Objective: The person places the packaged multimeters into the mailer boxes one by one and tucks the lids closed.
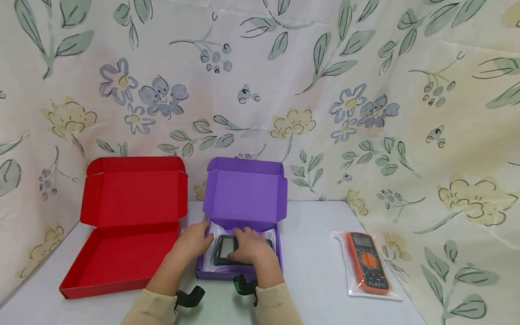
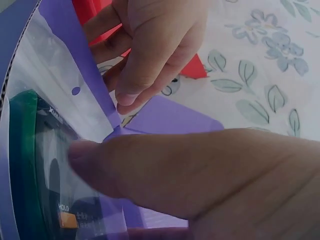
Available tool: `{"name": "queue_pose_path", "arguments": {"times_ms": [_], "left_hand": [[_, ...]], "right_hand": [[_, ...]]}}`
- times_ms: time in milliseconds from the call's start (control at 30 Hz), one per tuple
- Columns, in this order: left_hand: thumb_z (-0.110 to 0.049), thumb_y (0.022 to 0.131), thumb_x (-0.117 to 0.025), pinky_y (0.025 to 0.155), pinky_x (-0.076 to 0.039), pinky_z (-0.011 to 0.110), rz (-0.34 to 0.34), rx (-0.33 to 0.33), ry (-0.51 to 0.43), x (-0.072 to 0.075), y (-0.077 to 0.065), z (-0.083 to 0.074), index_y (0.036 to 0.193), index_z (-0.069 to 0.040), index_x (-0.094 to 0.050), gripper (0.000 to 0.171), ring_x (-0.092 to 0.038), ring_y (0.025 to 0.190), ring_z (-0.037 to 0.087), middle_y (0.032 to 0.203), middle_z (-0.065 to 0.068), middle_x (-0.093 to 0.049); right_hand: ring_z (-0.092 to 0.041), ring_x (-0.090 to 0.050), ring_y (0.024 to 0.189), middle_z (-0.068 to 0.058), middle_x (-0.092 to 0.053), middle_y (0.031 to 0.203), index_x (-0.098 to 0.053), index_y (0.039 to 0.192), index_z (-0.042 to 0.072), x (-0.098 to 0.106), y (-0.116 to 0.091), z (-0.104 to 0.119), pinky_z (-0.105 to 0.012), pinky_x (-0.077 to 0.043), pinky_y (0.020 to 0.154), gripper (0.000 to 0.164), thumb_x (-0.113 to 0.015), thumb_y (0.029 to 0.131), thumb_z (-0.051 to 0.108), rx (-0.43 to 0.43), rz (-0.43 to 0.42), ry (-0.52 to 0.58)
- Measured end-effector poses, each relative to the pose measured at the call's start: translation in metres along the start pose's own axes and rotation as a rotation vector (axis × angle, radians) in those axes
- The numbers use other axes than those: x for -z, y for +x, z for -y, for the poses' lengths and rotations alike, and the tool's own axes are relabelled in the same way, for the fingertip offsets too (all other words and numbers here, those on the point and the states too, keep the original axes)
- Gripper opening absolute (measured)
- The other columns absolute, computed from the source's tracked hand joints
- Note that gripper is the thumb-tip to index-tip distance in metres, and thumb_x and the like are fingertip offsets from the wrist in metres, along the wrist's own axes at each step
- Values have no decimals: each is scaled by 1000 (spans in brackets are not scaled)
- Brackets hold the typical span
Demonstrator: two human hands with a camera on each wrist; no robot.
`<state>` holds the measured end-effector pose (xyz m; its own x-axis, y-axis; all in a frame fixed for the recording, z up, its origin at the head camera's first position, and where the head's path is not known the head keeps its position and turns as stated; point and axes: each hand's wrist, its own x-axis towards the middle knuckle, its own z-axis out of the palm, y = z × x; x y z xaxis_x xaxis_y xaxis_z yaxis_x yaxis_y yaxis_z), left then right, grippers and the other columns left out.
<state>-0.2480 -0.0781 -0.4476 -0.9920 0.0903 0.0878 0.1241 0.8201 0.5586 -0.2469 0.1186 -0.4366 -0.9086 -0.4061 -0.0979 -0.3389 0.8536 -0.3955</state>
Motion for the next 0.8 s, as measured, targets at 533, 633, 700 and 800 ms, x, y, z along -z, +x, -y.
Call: {"name": "queue_pose_path", "arguments": {"times_ms": [533,633,700,800], "left_hand": [[-18,94,-66,83,-56,56,-110,-8,57,-2,0,-2,123,3,-67,36,-66,104,40,113,23,-66],[-19,95,-65,86,-55,59,-137,-7,52,-1,1,-3,127,2,-66,38,-65,108,43,120,24,-63],[-19,95,-65,87,-54,59,-148,-5,43,-1,0,-3,128,2,-66,39,-64,110,43,124,25,-61],[-18,95,-65,88,-53,61,-165,-3,32,-1,1,-3,127,2,-66,38,-63,112,45,129,27,-57]], "right_hand": [[-39,-60,123,-19,-62,136,-60,140,4,5,5,-9,-57,-49,100,60,-77,89,31,-26,-249,25],[-39,-61,122,-20,-63,134,-61,138,3,7,5,-11,-56,-50,99,59,-77,88,30,-58,-297,37],[-39,-61,121,-21,-63,132,-62,137,3,8,6,-13,-55,-50,99,58,-77,88,30,-80,-326,46],[-38,-62,119,-20,-64,131,-63,137,4,10,7,-17,-54,-51,96,56,-76,89,30,-112,-372,56]]}}
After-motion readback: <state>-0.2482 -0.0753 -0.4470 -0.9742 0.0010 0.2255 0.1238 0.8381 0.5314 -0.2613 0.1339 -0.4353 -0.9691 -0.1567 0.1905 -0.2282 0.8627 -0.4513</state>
